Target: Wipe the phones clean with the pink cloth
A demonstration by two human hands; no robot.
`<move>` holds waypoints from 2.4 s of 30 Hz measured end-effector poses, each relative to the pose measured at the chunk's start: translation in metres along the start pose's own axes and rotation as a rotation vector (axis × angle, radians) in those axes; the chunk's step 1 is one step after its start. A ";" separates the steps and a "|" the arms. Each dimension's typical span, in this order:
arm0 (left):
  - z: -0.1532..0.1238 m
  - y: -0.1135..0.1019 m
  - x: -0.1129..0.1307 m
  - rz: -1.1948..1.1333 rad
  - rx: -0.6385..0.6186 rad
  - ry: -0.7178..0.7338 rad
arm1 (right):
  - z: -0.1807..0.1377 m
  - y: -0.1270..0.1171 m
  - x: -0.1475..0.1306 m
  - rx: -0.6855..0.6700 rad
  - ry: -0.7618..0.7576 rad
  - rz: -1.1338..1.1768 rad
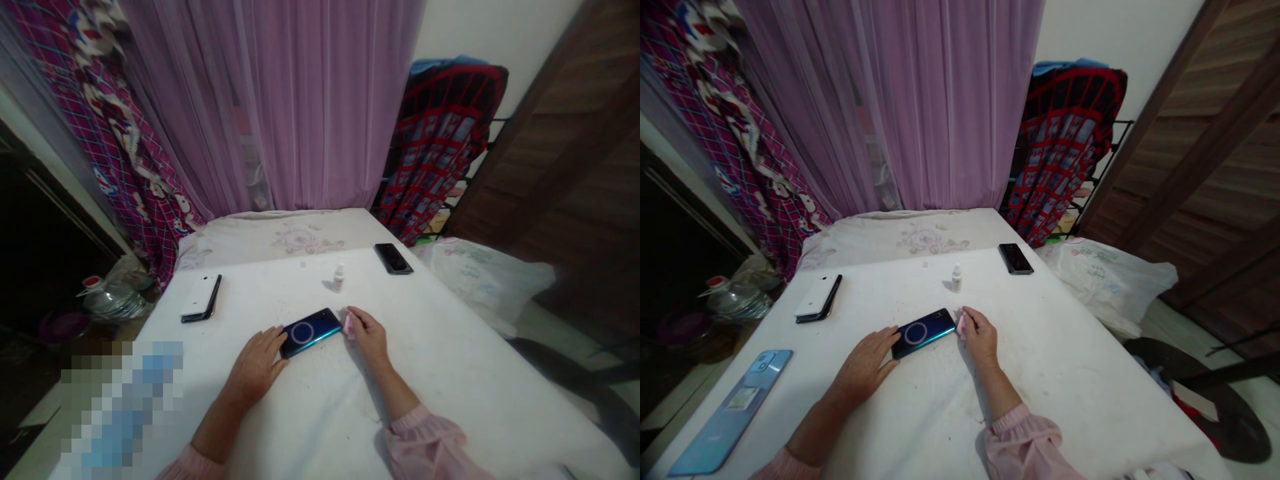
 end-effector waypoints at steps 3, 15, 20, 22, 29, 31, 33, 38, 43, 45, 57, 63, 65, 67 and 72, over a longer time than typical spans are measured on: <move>0.000 -0.008 0.006 -0.030 -0.045 -0.054 | 0.000 -0.001 -0.003 -0.004 -0.054 -0.057; 0.032 0.017 0.044 -0.077 -0.180 -0.345 | 0.010 0.025 -0.015 -0.404 -0.389 -0.541; 0.039 0.006 0.027 -0.103 -0.311 -0.238 | 0.033 0.040 -0.021 -0.506 -0.418 -0.561; 0.046 -0.001 0.016 -0.101 -0.355 -0.163 | 0.032 0.038 -0.025 -0.528 -0.429 -0.551; 0.063 -0.010 -0.001 -0.079 -0.222 -0.238 | -0.028 0.009 -0.044 -0.627 -0.516 -0.338; 0.055 -0.001 0.009 -0.085 -0.165 -0.305 | -0.041 0.005 -0.049 -0.603 -0.501 -0.295; 0.044 0.010 0.024 -0.086 -0.094 -0.361 | -0.049 0.005 -0.050 -0.558 -0.464 -0.251; 0.020 0.027 0.054 -0.040 0.004 -0.453 | -0.048 0.019 -0.044 -0.529 -0.436 -0.195; 0.020 0.024 0.052 -0.045 -0.060 -0.422 | -0.015 0.057 -0.038 -0.556 -0.416 -0.298; 0.020 0.024 0.051 -0.045 -0.061 -0.415 | 0.004 0.077 -0.037 -0.554 -0.400 -0.344; 0.072 -0.016 0.005 -0.170 -0.476 -0.100 | 0.046 0.050 -0.015 -0.388 -0.177 -0.275; 0.066 -0.009 0.056 -0.097 -0.272 -0.370 | 0.025 0.021 -0.015 -0.312 -0.195 -0.204; 0.056 0.003 0.076 -0.036 -0.240 -0.446 | 0.020 0.027 -0.017 -0.363 -0.253 -0.258; 0.049 0.011 0.087 -0.016 -0.221 -0.452 | 0.019 0.040 -0.021 -0.464 -0.299 -0.363; 0.046 0.014 0.080 -0.036 -0.198 -0.357 | 0.033 0.082 -0.033 -0.676 -0.330 -0.573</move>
Point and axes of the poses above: each hand's wrist, its own z-axis towards the middle knuckle, its own y-axis out of the palm, x = y × z, the point moved 1 cm from there along z, towards the middle knuckle, and after that the axes turned 9 degrees about -y, right-handed, at the moved point
